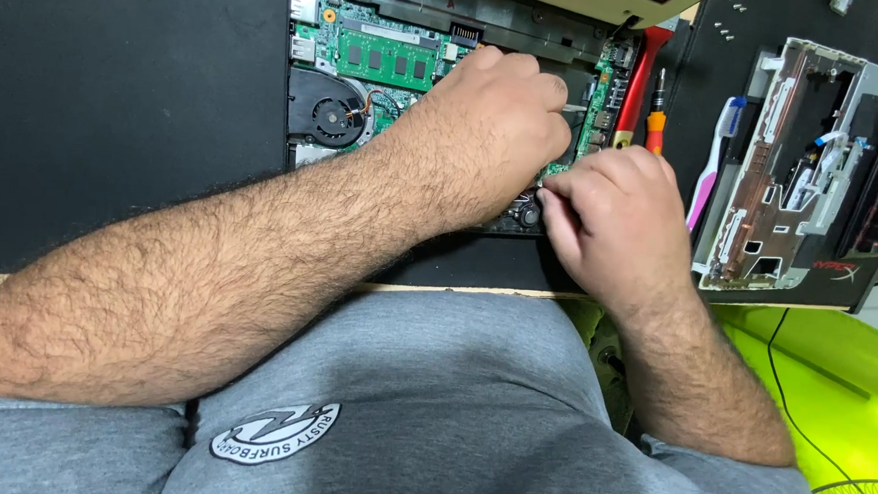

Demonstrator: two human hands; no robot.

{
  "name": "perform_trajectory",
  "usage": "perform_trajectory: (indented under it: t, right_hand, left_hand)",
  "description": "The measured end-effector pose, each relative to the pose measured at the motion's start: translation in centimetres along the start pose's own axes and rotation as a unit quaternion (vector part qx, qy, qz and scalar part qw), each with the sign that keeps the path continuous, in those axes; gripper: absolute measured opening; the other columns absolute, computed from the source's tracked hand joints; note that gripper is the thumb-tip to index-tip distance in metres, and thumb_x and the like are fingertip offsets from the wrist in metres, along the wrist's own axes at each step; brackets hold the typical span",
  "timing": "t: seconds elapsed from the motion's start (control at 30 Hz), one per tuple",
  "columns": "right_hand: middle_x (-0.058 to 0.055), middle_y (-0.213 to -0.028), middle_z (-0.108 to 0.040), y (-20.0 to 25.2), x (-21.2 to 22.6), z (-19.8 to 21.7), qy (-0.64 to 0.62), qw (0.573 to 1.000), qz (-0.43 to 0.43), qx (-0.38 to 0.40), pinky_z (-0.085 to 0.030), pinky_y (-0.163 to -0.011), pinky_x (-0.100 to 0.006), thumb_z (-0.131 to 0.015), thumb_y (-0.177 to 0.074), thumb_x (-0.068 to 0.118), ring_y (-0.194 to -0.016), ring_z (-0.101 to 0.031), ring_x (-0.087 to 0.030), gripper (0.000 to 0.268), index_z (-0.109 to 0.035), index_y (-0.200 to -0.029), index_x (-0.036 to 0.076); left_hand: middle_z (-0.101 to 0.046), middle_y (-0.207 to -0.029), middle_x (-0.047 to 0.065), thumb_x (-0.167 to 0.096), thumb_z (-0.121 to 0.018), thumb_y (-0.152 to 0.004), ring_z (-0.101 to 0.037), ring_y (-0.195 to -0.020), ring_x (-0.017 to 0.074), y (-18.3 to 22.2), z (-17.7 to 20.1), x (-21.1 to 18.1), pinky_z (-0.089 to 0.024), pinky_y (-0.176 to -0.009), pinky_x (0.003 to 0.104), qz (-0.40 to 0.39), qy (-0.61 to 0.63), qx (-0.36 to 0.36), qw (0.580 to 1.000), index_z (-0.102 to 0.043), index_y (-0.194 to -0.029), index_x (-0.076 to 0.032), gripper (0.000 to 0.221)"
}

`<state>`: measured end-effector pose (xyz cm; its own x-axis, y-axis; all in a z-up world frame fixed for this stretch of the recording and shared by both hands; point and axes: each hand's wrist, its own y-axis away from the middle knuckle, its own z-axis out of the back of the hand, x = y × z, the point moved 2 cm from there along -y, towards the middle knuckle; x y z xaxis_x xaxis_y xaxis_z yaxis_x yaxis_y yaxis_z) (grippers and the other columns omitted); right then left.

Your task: Reassembling internal components of a laptop by connecting ribbon cables and securing parts with a screwdriver.

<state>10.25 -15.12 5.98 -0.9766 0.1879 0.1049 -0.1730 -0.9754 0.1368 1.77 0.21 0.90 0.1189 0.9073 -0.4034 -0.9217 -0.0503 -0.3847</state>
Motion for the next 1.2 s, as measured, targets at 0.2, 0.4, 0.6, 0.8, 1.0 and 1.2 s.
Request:
perform_trajectory:
  t: [0.2,0.4,0.6,0.8,1.0,1.2]
  right_hand:
    - [-0.012,-0.097,-0.071,2.3,-1.1,-0.3,-0.16,0.977,-0.02,-0.141,-0.048,-0.091,-0.046,-0.077,-0.094,0.005,-0.091,-0.065,-0.029,0.009,-0.075,-0.102,0.001]
    - [-0.01,-0.095,-0.07,3.4,-1.0,-0.4,-0.157,0.968,-0.055,-0.188,-0.045,-0.088,-0.043,-0.078,-0.093,0.003,-0.09,-0.064,-0.027,0.005,-0.076,-0.097,0.003]
    - [-0.009,-0.094,-0.068,2.4,-0.5,-0.7,-0.15,0.97,-0.023,-0.188,-0.042,-0.088,-0.043,-0.08,-0.092,0.005,-0.089,-0.061,-0.027,0.006,-0.077,-0.097,0.005]
    - [-0.001,-0.097,-0.068,1.4,-0.4,-1.4,-0.136,0.98,-0.043,-0.141,-0.039,-0.09,-0.043,-0.08,-0.091,0.015,-0.098,-0.056,-0.027,0.009,-0.077,-0.098,0.013]
    - [0.0,-0.093,-0.068,1.0,-0.1,-1.8,-0.125,0.981,-0.069,-0.133,-0.039,-0.087,-0.043,-0.078,-0.087,0.014,-0.097,-0.057,-0.026,0.006,-0.074,-0.091,0.014]
    - [-0.001,-0.093,-0.068,1.0,0.5,-1.8,-0.087,0.984,-0.09,-0.125,-0.039,-0.083,-0.043,-0.077,-0.087,0.017,-0.094,-0.057,-0.028,0.008,-0.07,-0.091,0.014]
  left_hand:
    - [-0.057,-0.076,-0.004,-0.015,-0.076,-0.074,-0.059,-0.083,0.0264,0.1,0.7,0.0,-0.047,-0.072,0.044,-0.008,0.015,0.028,0.999,-0.073,-0.075,-0.024,0.01]
    - [-0.054,-0.077,-0.004,-0.021,-0.077,-0.076,-0.057,-0.083,0.0267,0.4,1.1,-0.1,-0.047,-0.07,0.046,-0.038,0.013,0.013,0.999,-0.073,-0.077,-0.025,0.006]
    - [-0.053,-0.074,-0.005,-0.019,-0.075,-0.08,-0.056,-0.08,0.0259,0.4,1.3,-0.3,-0.045,-0.067,0.044,-0.05,-0.003,0.002,0.999,-0.072,-0.076,-0.025,0.008]
    - [-0.056,-0.073,-0.006,-0.016,-0.076,-0.08,-0.058,-0.078,0.0243,0.3,0.9,-0.1,-0.045,-0.066,0.042,-0.037,0.009,0.011,0.999,-0.072,-0.074,-0.023,0.01]
    - [-0.057,-0.074,-0.006,-0.021,-0.079,-0.081,-0.058,-0.08,0.0244,0.3,0.8,-0.1,-0.046,-0.069,0.044,-0.022,0.017,0.028,0.999,-0.074,-0.076,-0.023,0.007]
    - [-0.056,-0.074,-0.006,-0.019,-0.079,-0.078,-0.057,-0.079,0.0244,0.3,0.7,-0.1,-0.047,-0.07,0.043,-0.015,0.018,0.018,1.0,-0.072,-0.072,-0.022,0.01]
